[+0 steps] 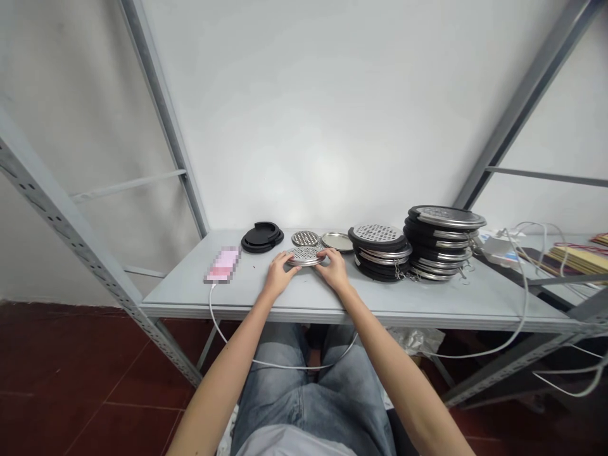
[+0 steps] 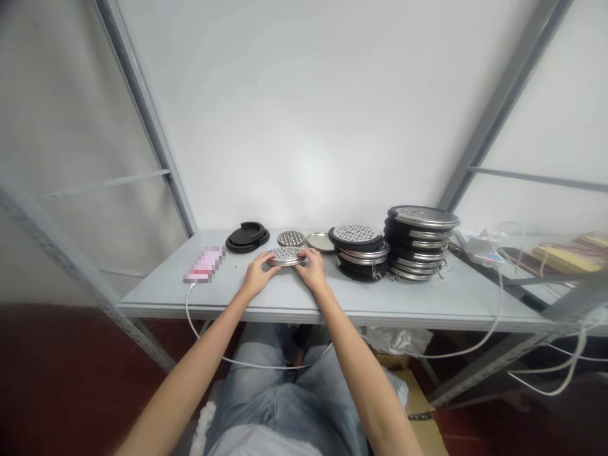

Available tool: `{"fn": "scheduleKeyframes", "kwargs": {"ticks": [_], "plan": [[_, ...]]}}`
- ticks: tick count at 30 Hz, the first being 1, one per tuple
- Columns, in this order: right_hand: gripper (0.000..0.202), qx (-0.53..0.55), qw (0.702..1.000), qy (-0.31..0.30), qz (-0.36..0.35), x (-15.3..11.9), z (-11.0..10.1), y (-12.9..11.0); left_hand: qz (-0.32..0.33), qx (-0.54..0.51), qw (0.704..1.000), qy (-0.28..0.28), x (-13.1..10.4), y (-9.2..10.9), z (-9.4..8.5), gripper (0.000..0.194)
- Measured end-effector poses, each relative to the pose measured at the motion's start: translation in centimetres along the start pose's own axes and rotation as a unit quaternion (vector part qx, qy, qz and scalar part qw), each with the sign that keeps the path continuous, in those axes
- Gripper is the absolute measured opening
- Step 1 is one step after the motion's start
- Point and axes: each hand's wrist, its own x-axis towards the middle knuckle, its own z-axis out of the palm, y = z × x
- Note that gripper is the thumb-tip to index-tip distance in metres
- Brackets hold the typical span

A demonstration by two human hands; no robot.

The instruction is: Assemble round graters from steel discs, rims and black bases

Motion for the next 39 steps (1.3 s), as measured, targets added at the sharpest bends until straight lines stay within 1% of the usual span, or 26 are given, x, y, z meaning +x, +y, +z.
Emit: {"fn": "scheduleKeyframes", "kwargs": {"ticks": [5, 8, 10, 13, 16, 20, 23, 27, 28, 32, 37, 39], "plan": [[0.025, -0.024, 0.999, -0.045, 0.003, 0.0, 0.2, 0.2, 0.006, 0.025, 1.0, -0.005, 0.0, 0.1, 0.0, 0.043], [0.03, -0.042, 0.997, -0.058, 0.005, -0.1, 0.3, 0.3, 0.016, 0.034, 0.999, -0.011, -0.1, 0.3, 0.0, 0.041], [0.031, -0.047, 0.997, -0.054, 0.004, -0.1, 0.3, 0.2, 0.026, 0.037, 0.999, -0.011, -0.1, 0.3, -0.1, 0.039], [0.029, -0.038, 0.999, -0.03, -0.015, -0.2, 0.2, -0.1, 0.033, 0.029, 0.999, 0.0, -0.1, 0.2, 0.0, 0.036], [0.03, -0.025, 0.999, -0.007, -0.029, -0.2, 0.1, -0.5, 0.033, 0.022, 0.999, 0.009, 0.0, -0.1, 0.0, 0.035], [0.036, -0.008, 0.999, -0.001, -0.038, -0.2, -0.1, -0.8, 0.025, 0.031, 0.999, 0.012, 0.0, -0.1, -0.1, 0.036], [0.034, 0.014, 1.0, -0.008, -0.026, -0.2, -0.1, -0.7, 0.018, 0.047, 0.999, 0.001, -0.1, 0.2, -0.2, 0.038], [0.033, 0.012, 0.999, -0.022, 0.049, -0.1, 0.0, 0.0, 0.039, 0.076, 0.996, -0.021, -0.4, 0.6, -0.2, 0.04], [0.032, 0.007, 0.998, -0.03, 0.058, -0.1, 0.1, 0.1, 0.046, 0.081, 0.995, -0.025, -0.4, 0.6, -0.2, 0.04], [0.03, -0.018, 0.997, -0.051, 0.046, -0.1, 0.5, 0.5, 0.057, 0.086, 0.994, -0.034, -0.5, 0.8, -0.2, 0.039], [0.027, -0.053, 0.995, -0.078, 0.034, 0.0, 0.5, 0.3, 0.044, 0.072, 0.995, -0.05, -0.5, 0.7, -0.3, 0.041], [0.025, -0.079, 0.993, -0.08, 0.02, 0.0, 0.4, 0.2, 0.051, 0.071, 0.994, -0.058, -0.6, 0.8, -0.3, 0.038]]}}
